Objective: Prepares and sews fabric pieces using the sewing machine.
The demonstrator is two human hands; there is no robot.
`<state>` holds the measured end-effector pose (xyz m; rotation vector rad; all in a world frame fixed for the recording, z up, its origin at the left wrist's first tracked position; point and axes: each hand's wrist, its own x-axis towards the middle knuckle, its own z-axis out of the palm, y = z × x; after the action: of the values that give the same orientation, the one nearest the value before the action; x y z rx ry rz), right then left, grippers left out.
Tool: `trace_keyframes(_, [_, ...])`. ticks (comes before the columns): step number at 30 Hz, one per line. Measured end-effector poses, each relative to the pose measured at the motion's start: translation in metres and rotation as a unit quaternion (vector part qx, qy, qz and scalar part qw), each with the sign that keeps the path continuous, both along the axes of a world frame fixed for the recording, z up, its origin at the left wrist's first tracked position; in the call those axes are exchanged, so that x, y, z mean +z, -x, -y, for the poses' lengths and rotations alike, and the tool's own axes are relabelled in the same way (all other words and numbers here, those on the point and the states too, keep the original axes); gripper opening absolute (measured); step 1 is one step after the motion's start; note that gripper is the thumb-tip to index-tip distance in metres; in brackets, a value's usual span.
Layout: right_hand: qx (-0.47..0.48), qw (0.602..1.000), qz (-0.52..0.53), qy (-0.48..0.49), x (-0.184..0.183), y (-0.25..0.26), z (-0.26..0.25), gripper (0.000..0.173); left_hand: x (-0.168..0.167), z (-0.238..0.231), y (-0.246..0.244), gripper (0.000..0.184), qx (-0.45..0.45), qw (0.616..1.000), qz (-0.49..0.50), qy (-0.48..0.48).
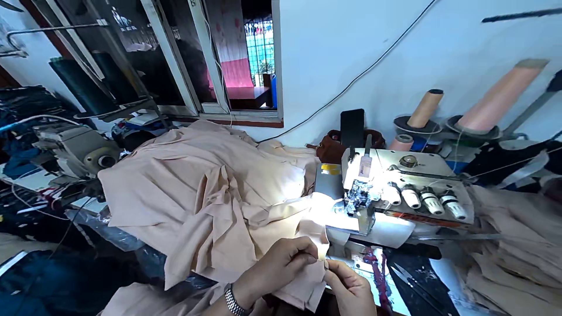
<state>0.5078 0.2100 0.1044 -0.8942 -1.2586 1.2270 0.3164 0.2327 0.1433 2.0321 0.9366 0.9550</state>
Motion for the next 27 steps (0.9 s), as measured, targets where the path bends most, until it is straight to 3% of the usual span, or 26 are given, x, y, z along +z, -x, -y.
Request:
trace_keyframes(8, [0.017, 1.0, -0.025, -0.007, -0.001, 0.011, -0.003, 0.02, -0.006, 0.005, 0.001, 0.02, 0.055, 0.998, 0.018, -0.012])
trace_keyframes(21, [0.041, 0.998, -0.008, -0.046, -0.004, 0.009, -0.006, 0.023, -0.006, 0.004, 0.003, 0.019, 0.055, 0.997, 0.019, -0.047])
trace_keyframes(27, [0.027, 0.989, -0.062, -0.128, -0.011, 0.02, -0.016, 0.009, -0.005, -0.002, 0.004, 0.019, 0.088, 0.994, 0.027, -0.051])
